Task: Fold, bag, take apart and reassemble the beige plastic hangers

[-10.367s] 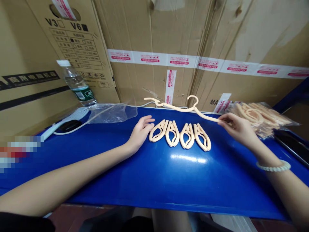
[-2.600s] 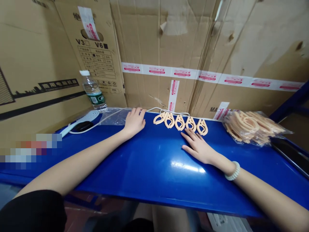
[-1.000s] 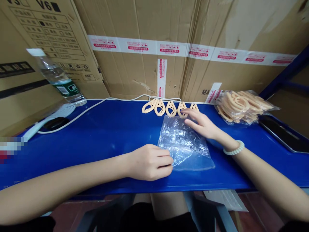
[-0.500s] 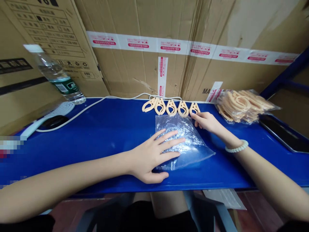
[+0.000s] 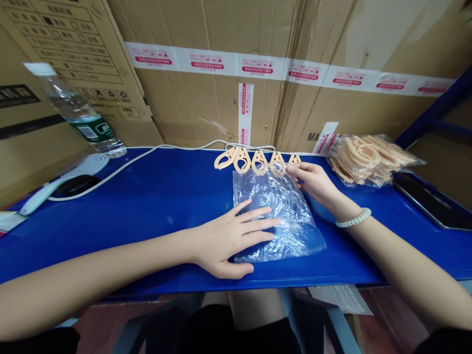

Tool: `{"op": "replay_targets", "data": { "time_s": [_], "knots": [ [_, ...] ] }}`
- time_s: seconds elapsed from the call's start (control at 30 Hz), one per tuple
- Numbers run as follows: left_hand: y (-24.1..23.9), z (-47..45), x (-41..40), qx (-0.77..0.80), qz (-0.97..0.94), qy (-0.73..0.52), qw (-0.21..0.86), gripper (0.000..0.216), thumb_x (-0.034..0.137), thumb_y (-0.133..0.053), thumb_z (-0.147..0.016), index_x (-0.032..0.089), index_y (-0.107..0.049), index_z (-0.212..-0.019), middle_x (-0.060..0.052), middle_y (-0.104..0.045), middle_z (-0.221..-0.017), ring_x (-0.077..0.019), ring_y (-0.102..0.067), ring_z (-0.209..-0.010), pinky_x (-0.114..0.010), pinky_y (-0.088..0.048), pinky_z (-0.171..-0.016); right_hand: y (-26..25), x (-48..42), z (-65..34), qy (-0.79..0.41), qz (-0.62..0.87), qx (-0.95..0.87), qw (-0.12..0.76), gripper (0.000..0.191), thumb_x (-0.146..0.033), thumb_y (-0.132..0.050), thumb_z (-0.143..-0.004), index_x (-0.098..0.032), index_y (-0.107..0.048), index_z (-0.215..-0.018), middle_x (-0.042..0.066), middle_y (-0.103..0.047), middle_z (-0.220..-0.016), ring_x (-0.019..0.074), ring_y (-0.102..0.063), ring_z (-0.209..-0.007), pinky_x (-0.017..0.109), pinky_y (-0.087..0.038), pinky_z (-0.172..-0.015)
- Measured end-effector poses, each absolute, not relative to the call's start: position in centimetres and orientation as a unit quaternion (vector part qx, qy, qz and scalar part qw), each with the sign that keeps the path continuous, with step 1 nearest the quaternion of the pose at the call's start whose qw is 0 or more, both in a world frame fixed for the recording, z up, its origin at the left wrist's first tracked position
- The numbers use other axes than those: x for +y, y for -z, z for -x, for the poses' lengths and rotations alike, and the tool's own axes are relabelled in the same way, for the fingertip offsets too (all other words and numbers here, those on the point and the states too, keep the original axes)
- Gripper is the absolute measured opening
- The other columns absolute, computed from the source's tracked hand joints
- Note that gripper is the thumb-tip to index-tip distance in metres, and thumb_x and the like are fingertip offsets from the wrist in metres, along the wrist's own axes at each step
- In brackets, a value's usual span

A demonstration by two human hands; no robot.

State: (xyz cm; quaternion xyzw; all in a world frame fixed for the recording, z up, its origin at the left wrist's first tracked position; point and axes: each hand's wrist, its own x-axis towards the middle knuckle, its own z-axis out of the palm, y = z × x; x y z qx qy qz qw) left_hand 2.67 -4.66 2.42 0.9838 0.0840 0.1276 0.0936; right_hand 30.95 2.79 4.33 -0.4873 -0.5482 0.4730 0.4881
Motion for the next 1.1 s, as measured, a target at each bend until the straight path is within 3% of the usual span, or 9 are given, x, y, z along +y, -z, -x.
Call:
{"op": "replay_targets", "data": {
  "time_s": [0.13, 0.27, 0.43, 0.53, 0.67, 0.77, 0.93, 1.03, 1.1],
  "knots": [
    [-2.3, -2.7, -4.6, 0.087, -0.984, -0.125, 0.094, 0.064, 0.037, -0.063, -0.087, 0.017, -0.047, -0.145, -0.012, -0.035, -0.162, -0.0388, -0.023, -0.153, -0.069, -0.012, -0.123, -4.2, 3.3, -31.3, -0.444, 0.478, -0.553, 0.518, 0.028, -0.035, -0.087, -0.064, -0.016, -0.068, -0.074, -0.002, -0.059, -0.065, 0.0083, -0.046, -0.054, 0.021, -0.034, -0.046],
    [-2.5, -2.8, -4.7, 0.082, -0.985, -0.141, 0.06, 0.06, 0.04, -0.063, -0.087, 0.013, -0.053, -0.139, -0.015, -0.039, -0.159, -0.0408, -0.026, -0.151, -0.069, -0.01, -0.123, -3.8, 3.8, -31.7, -0.426, 0.475, -0.563, 0.524, 0.035, -0.033, -0.085, -0.066, -0.015, -0.073, -0.093, -0.001, -0.063, -0.067, 0.0089, -0.047, -0.053, 0.022, -0.035, -0.046],
    [-2.4, -3.0, -4.8, 0.078, -0.982, -0.171, -0.005, 0.056, 0.046, -0.059, -0.091, 0.009, -0.059, -0.133, -0.018, -0.04, -0.158, -0.0423, -0.027, -0.15, -0.068, -0.007, -0.123, -3.4, 4.6, -32.3, -0.334, 0.458, -0.639, 0.519, 0.034, -0.034, -0.077, -0.077, -0.015, -0.071, -0.103, -0.001, -0.062, -0.065, 0.0111, -0.051, -0.053, 0.025, -0.044, -0.052],
    [-1.9, -2.9, -4.7, 0.106, -0.973, -0.202, -0.032, 0.051, 0.047, -0.057, -0.094, 0.01, -0.062, -0.129, -0.019, -0.04, -0.158, -0.0433, -0.029, -0.149, -0.07, -0.009, -0.122, -3.5, 5.5, -33.4, -0.233, 0.467, -0.705, 0.48, 0.032, -0.036, -0.064, -0.088, -0.018, -0.067, -0.114, 0.002, -0.067, -0.076, 0.018, -0.061, -0.065, 0.031, -0.052, -0.06],
    [-1.3, -2.7, -4.5, 0.142, -0.953, -0.269, -0.003, 0.046, 0.05, -0.055, -0.095, 0.015, -0.065, -0.124, -0.018, -0.043, -0.156, -0.0418, -0.034, -0.147, -0.07, -0.017, -0.119, -3.8, 6.8, -36.3, 0.026, 0.487, -0.811, 0.322, 0.038, -0.026, -0.051, -0.095, -0.015, -0.061, -0.129, 0.015, -0.07, -0.108, 0.0316, -0.063, -0.102, 0.048, -0.054, -0.09],
    [-1.4, -2.6, -4.5, 0.172, -0.927, -0.329, 0.056, 0.032, 0.04, -0.05, -0.099, 0.02, -0.07, -0.113, -0.013, -0.052, -0.151, -0.0354, -0.041, -0.143, -0.064, -0.025, -0.119, -3.8, 7.7, -38.2, 0.125, 0.503, -0.838, 0.169, 0.05, -0.013, -0.045, -0.092, -0.011, -0.054, -0.141, 0.021, -0.063, -0.129, 0.036, -0.056, -0.12, 0.052, -0.048, -0.103],
    [-1.6, -2.9, -4.8, 0.232, -0.893, -0.38, 0.059, 0.016, 0.02, -0.055, -0.095, 0.019, -0.072, -0.092, -0.011, -0.063, -0.136, -0.0312, -0.051, -0.133, -0.058, -0.039, -0.112, -3.5, 9.3, -38.5, 0.132, 0.552, -0.824, 0.003, 0.077, 0.002, -0.044, -0.083, -0.021, -0.038, -0.156, 0.017, -0.035, -0.161, 0.0394, -0.038, -0.143, 0.055, -0.047, -0.105],
    [-1.4, -2.9, -5.0, 0.225, -0.909, -0.348, 0.048, 0.015, 0.019, -0.059, -0.091, 0.019, -0.071, -0.099, -0.013, -0.059, -0.14, -0.034, -0.048, -0.135, -0.061, -0.038, -0.112, -3.8, 9.9, -38.0, 0.111, 0.556, -0.822, -0.061, 0.085, 0.005, -0.045, -0.079, -0.027, -0.036, -0.157, 0.012, -0.025, -0.168, 0.0399, -0.029, -0.149, 0.057, -0.046, -0.107],
    [-1.3, -2.8, -5.2, 0.213, -0.923, -0.318, 0.043, 0.021, 0.018, -0.057, -0.092, 0.02, -0.07, -0.108, -0.014, -0.054, -0.145, -0.0356, -0.044, -0.138, -0.064, -0.035, -0.113, -4.1, 10.0, -38.1, 0.103, 0.557, -0.82, -0.079, 0.08, 0.004, -0.045, -0.081, -0.027, -0.041, -0.154, 0.011, -0.026, -0.167, 0.0392, -0.03, -0.149, 0.057, -0.045, -0.108]
  ]
}}
